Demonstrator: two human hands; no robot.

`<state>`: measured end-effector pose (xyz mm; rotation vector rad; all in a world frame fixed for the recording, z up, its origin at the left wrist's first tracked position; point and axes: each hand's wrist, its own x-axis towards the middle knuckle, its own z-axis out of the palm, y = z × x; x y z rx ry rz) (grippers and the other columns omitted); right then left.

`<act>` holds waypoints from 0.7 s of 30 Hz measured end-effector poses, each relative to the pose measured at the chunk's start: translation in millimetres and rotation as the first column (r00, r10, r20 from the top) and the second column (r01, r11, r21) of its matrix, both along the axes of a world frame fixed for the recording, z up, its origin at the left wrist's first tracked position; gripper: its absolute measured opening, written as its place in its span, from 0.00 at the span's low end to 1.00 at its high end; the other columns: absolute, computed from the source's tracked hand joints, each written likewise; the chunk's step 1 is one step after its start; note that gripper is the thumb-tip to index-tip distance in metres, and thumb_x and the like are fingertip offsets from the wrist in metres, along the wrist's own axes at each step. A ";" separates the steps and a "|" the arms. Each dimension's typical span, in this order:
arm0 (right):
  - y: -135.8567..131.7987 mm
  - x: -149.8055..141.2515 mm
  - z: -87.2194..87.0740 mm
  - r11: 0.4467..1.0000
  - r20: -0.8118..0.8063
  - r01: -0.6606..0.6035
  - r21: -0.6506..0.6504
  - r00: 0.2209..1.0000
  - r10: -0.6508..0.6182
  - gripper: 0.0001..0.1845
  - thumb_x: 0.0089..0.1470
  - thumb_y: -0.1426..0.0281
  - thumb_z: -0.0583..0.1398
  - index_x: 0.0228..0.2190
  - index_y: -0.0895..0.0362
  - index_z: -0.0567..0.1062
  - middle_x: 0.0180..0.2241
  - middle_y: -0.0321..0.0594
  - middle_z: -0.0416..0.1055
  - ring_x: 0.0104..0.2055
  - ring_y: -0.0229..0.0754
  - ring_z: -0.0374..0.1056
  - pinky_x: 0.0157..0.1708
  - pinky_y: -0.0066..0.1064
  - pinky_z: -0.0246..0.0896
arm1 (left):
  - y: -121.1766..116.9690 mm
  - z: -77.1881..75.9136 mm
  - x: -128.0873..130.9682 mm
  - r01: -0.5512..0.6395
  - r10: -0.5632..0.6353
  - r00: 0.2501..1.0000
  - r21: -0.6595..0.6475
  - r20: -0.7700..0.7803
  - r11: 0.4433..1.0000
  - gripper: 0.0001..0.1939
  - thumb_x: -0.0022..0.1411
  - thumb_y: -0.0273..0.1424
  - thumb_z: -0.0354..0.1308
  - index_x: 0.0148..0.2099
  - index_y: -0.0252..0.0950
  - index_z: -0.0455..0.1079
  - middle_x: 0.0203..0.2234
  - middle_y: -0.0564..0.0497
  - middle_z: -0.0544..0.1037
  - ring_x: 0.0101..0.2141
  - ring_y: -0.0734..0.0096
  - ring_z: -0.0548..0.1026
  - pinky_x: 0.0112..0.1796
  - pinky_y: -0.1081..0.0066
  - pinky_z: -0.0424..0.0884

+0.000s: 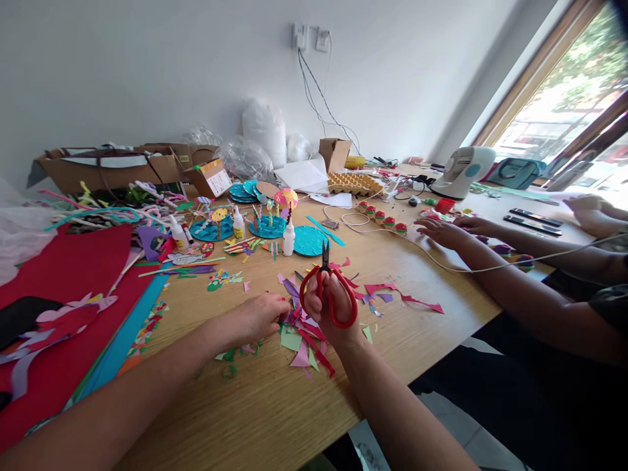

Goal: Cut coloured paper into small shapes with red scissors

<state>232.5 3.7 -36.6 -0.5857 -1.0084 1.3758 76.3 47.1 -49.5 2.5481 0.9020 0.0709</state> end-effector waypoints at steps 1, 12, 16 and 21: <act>-0.1 0.0 0.1 1.000 0.008 0.001 -0.001 1.000 -0.001 0.20 0.53 0.52 0.53 0.23 0.56 0.65 0.13 0.27 0.52 0.12 0.30 0.47 0.13 0.24 0.41 | -0.1 -0.1 0.9 -0.008 0.008 1.000 -0.014 0.012 1.000 0.09 0.46 0.19 0.51 0.29 0.38 0.65 0.29 0.52 0.71 0.32 0.67 0.68 0.31 0.72 0.62; 0.7 3.1 -4.5 1.000 0.206 -0.018 -0.003 0.978 0.019 0.20 0.50 0.51 0.55 0.23 0.56 0.65 0.14 0.28 0.56 0.14 0.31 0.49 0.15 0.25 0.43 | -17.2 43.2 -18.7 -0.261 0.352 0.886 -0.303 0.301 0.917 0.03 0.52 0.30 0.50 0.28 0.38 0.59 0.21 0.58 0.63 0.23 0.75 0.64 0.24 0.75 0.62; -6.6 -4.8 4.7 1.000 0.331 -0.003 -0.009 0.944 0.006 0.15 0.41 0.62 0.65 0.25 0.57 0.66 0.19 0.29 0.61 0.20 0.32 0.55 0.20 0.24 0.50 | -37.1 59.1 -30.9 -0.305 0.568 0.665 -0.518 0.485 0.799 0.05 0.50 0.31 0.53 0.29 0.38 0.59 0.22 0.58 0.62 0.23 0.76 0.63 0.24 0.76 0.62; -25.0 -22.3 20.3 0.998 0.599 0.056 -0.006 0.799 -0.041 0.11 0.41 0.69 0.63 0.27 0.56 0.66 0.22 0.30 0.62 0.23 0.33 0.55 0.22 0.24 0.52 | -53.8 58.6 -34.8 -0.298 0.662 0.553 -0.621 0.507 0.725 0.07 0.47 0.32 0.57 0.27 0.37 0.60 0.20 0.58 0.62 0.22 0.77 0.61 0.24 0.75 0.60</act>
